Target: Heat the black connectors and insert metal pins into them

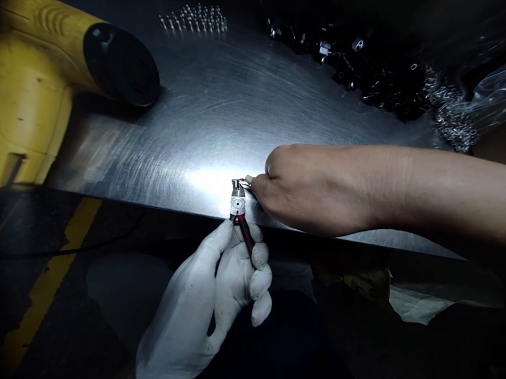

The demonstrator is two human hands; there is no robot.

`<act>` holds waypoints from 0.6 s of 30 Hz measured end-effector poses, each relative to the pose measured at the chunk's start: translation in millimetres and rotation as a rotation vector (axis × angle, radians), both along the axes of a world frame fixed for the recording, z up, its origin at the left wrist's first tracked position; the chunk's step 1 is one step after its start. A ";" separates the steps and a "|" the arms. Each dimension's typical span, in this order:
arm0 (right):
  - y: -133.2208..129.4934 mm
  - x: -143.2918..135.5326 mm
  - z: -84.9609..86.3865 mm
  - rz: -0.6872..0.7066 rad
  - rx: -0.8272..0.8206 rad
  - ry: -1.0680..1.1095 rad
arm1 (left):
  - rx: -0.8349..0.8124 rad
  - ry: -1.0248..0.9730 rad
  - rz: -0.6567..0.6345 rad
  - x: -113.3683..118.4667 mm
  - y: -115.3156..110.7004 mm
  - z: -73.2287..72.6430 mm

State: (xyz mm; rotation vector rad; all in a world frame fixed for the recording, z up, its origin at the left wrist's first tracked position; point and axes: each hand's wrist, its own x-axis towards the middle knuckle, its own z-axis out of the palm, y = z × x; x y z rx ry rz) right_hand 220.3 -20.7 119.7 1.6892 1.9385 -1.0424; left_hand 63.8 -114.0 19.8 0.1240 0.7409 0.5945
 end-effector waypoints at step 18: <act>11.6 -13.3 1.1 0.054 -0.015 -0.142 | -0.029 -0.037 -0.041 1.0 0.5 -2.0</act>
